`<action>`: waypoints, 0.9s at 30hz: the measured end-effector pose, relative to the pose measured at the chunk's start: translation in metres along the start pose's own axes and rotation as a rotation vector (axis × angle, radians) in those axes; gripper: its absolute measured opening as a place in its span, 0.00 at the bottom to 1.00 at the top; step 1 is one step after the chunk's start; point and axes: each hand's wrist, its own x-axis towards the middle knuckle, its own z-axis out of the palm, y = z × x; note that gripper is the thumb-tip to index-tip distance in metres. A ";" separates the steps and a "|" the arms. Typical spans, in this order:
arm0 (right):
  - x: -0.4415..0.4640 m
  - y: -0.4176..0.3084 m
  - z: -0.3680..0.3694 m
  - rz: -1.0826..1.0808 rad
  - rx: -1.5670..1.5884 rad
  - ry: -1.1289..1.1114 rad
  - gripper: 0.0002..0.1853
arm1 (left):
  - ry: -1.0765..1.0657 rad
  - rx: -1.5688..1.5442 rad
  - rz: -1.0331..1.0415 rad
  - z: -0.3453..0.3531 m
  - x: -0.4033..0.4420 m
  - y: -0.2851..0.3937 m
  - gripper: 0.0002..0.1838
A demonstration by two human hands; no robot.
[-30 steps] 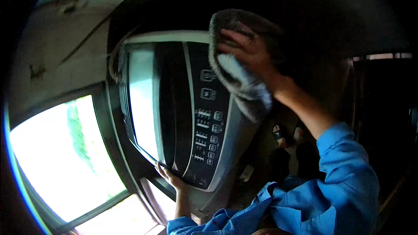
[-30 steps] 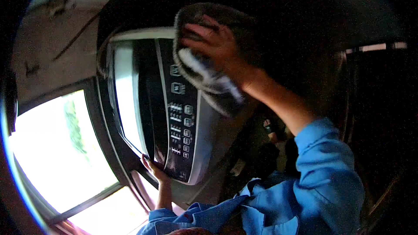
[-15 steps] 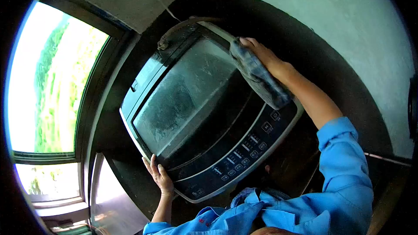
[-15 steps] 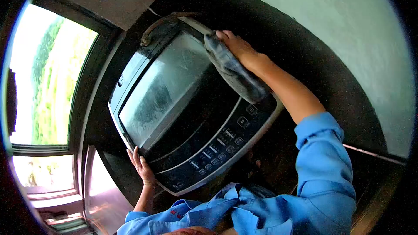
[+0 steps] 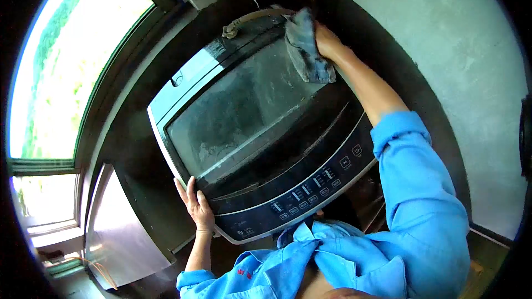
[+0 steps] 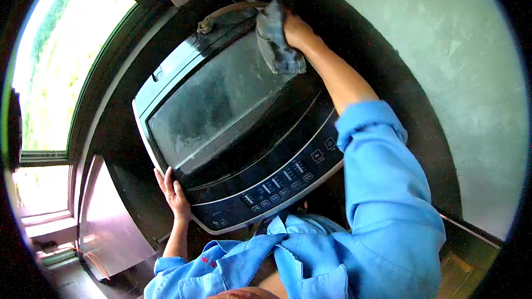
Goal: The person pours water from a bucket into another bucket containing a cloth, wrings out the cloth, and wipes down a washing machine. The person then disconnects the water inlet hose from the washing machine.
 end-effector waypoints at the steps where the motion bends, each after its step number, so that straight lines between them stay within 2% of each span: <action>1: -0.015 0.008 -0.007 0.005 -0.056 -0.024 0.20 | 0.014 -0.014 -0.013 0.000 0.001 0.001 0.20; 2: -0.044 0.006 -0.018 0.006 -0.114 -0.050 0.20 | 0.018 -0.030 -0.011 0.000 0.001 0.002 0.20; 4: -0.103 -0.007 -0.040 -0.112 -0.126 0.068 0.19 | 0.043 -0.052 -0.002 0.001 0.000 0.002 0.20; 6: -0.141 -0.011 -0.054 0.067 -0.098 0.032 0.21 | 0.054 -0.060 0.003 0.001 0.000 0.003 0.20; 8: -0.170 0.014 -0.043 -0.039 -0.152 0.175 0.22 | 0.063 -0.006 0.012 0.001 -0.001 0.001 0.20; 9: -0.180 0.001 -0.049 -0.066 -0.164 0.188 0.22 | 0.059 -0.007 -0.003 0.001 0.001 0.002 0.20; 12: -0.178 -0.005 -0.052 -0.205 -0.152 0.249 0.22 | 0.054 0.023 -0.025 -0.001 0.000 0.004 0.20; 15: -0.140 -0.025 -0.052 -0.425 -0.170 0.311 0.21 | 0.063 0.025 -0.034 0.000 -0.001 0.004 0.20; 19: -0.095 -0.074 -0.009 -0.637 -0.138 0.092 0.19 | 0.076 0.052 -0.033 0.002 -0.002 0.003 0.21; 21: -0.095 -0.111 0.018 -0.667 -0.054 0.074 0.14 | 0.078 0.045 -0.028 0.002 -0.002 0.002 0.21; 25: -0.138 -0.193 0.079 -0.836 0.317 -0.138 0.11 | 0.089 0.043 -0.017 0.004 -0.002 0.003 0.20; 26: -0.154 -0.214 0.099 -0.808 0.337 -0.328 0.18 | 0.090 0.040 -0.021 0.004 -0.002 0.001 0.20; 27: -0.172 -0.237 0.113 -0.795 0.388 -0.347 0.20 | 0.107 0.040 0.015 0.009 -0.003 -0.013 0.20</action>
